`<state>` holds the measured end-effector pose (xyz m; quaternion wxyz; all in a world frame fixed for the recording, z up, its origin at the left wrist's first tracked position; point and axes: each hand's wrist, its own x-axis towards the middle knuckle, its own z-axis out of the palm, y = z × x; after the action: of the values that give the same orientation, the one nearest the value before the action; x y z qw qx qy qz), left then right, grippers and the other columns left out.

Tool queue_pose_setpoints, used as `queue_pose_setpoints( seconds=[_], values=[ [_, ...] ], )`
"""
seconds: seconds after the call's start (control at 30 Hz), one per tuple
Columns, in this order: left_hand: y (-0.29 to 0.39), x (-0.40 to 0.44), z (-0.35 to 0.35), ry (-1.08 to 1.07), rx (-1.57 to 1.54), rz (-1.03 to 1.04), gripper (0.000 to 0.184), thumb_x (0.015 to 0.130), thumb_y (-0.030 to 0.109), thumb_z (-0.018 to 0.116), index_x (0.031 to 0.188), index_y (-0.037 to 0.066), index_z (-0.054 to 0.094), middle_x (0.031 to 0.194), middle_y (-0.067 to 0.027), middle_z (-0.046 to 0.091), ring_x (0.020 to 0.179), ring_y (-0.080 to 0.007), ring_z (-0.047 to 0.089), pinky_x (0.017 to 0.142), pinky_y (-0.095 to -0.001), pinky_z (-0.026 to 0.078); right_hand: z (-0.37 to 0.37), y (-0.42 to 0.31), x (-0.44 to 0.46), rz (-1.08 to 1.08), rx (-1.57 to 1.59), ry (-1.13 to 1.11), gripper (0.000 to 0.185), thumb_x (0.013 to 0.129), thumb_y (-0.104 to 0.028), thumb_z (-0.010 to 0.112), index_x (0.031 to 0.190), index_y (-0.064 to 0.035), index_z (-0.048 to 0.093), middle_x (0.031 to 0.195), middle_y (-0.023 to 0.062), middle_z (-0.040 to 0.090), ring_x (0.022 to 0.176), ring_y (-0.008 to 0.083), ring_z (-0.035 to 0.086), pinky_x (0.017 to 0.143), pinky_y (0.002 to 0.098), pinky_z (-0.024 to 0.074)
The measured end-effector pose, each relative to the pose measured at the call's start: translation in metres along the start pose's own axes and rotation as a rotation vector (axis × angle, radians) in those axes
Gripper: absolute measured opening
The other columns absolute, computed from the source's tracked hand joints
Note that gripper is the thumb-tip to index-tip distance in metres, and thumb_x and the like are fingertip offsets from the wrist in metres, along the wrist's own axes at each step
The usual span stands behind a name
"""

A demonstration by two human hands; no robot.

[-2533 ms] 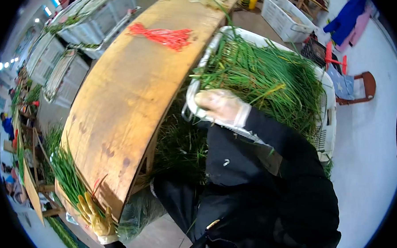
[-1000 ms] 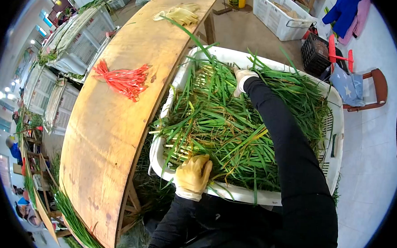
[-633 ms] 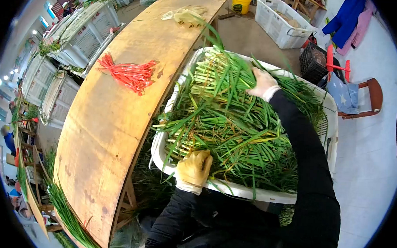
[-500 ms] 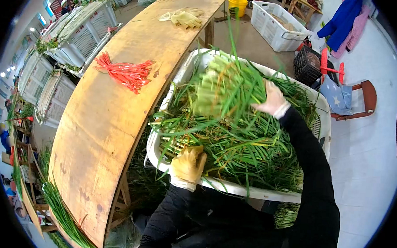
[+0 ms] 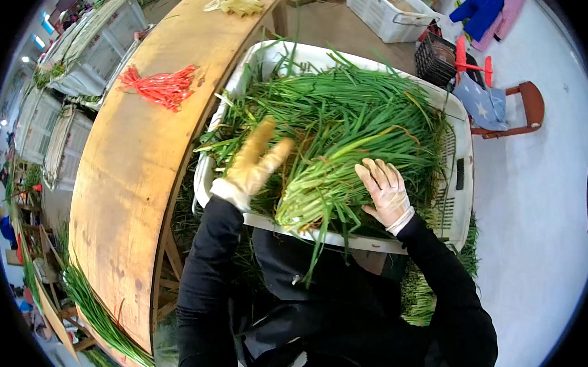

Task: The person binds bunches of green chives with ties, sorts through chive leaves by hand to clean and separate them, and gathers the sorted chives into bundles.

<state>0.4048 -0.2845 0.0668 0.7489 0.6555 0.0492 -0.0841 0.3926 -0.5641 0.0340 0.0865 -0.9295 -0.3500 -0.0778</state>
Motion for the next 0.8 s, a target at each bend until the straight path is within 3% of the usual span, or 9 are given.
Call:
queue_pose_setpoints(
  seconds=[0.13,0.23,0.33,0.4,0.47,0.53,0.6,0.67,0.8],
  values=[
    [-0.021,0.016,0.013,-0.364,0.539,-0.238,0.11,0.063,0.063,0.061,0.134,-0.001,0.008,0.133,-0.0236,0.027,0.125,-0.0293,0.026,0.101,-0.0343,0.026,-0.025,-0.001,-0.042,0.129,0.238,0.156,0.07,0.068,-0.015,0.068,0.125,-0.002,0.031,0.119,0.0139,0.043,0.107,0.0288,0.043,0.093,0.0378,0.0358],
    [-0.013,-0.004,0.039,-0.467,0.29,-0.295,0.108,0.062,0.054,0.068,0.133,-0.003,0.009,0.116,-0.0233,0.046,0.113,-0.0311,0.042,0.097,-0.0368,0.033,-0.021,0.005,-0.062,0.931,2.082,-0.377,0.067,0.08,-0.041,0.055,0.125,0.0019,0.03,0.122,0.0169,0.041,0.102,0.0239,0.048,0.09,0.0333,0.0386],
    [-0.01,-0.039,0.079,-0.394,1.05,0.009,0.104,0.065,0.048,0.069,0.132,-0.004,0.009,0.124,-0.0265,0.037,0.12,-0.0343,0.033,0.098,-0.0406,0.03,0.006,-0.008,-0.057,1.043,2.55,-0.257,0.079,0.074,-0.056,0.054,0.127,-0.0025,0.03,0.127,0.0144,0.037,0.113,0.0254,0.04,0.094,0.0382,0.0333],
    [-0.03,-0.057,0.094,-0.411,1.484,0.409,0.099,0.069,0.046,0.066,0.132,-0.004,0.01,0.129,-0.0274,0.029,0.123,-0.0364,0.027,0.099,-0.0418,0.028,0.012,-0.019,-0.046,0.99,2.61,0.029,0.074,0.072,-0.055,0.057,0.126,-0.0107,0.034,0.124,0.0094,0.042,0.113,0.0253,0.04,0.096,0.0408,0.0317],
    [-0.009,-0.048,0.081,-0.428,0.304,-0.068,0.083,0.074,0.041,0.063,0.129,-0.005,0.021,0.128,-0.0274,0.031,0.122,-0.0352,0.028,0.097,-0.0392,0.031,0.013,-0.024,-0.048,1.03,2.512,0.165,0.068,0.072,-0.052,0.059,0.123,-0.0107,0.039,0.119,0.0094,0.047,0.109,0.0254,0.044,0.093,0.0429,0.0349],
    [-0.008,-0.022,0.068,-0.086,0.551,-0.061,0.087,0.07,0.045,0.065,0.127,-0.006,0.023,0.126,-0.0274,0.034,0.12,-0.0348,0.032,0.097,-0.0395,0.032,0.02,-0.019,-0.054,1.007,2.572,0.196,0.065,0.072,-0.05,0.061,0.12,-0.0105,0.043,0.116,0.0091,0.05,0.106,0.0256,0.047,0.09,0.0441,0.0374],
    [-0.083,0.016,0.04,-0.136,0.459,-0.337,0.104,0.064,0.057,0.065,0.129,-0.007,0.016,0.128,-0.0289,0.03,0.121,-0.0349,0.03,0.098,-0.0404,0.03,0.003,-0.023,-0.051,1.241,2.218,0.322,0.066,0.071,-0.05,0.062,0.12,-0.0098,0.043,0.117,0.0093,0.05,0.105,0.0256,0.047,0.091,0.0427,0.0369],
    [-0.048,-0.001,0.067,-0.149,0.518,-0.569,0.09,0.076,0.044,0.06,0.131,-0.005,0.008,0.129,-0.0263,0.03,0.119,-0.0308,0.035,0.098,-0.0316,0.03,0.013,-0.018,-0.054,1.239,2.273,0.3,0.065,0.07,-0.05,0.063,0.118,-0.0089,0.044,0.116,0.0093,0.05,0.105,0.0257,0.048,0.092,0.0419,0.037],
    [-0.073,-0.003,0.087,-0.713,0.049,-0.643,0.071,0.075,0.043,0.062,0.125,-0.001,0.036,0.118,-0.0136,0.049,0.106,-0.019,0.047,0.093,-0.0286,0.034,0.008,-0.019,-0.056,0.953,2.553,0.198,0.062,0.069,-0.048,0.065,0.113,-0.0085,0.048,0.112,0.0103,0.053,0.102,0.0256,0.05,0.091,0.0416,0.0379]
  ],
)
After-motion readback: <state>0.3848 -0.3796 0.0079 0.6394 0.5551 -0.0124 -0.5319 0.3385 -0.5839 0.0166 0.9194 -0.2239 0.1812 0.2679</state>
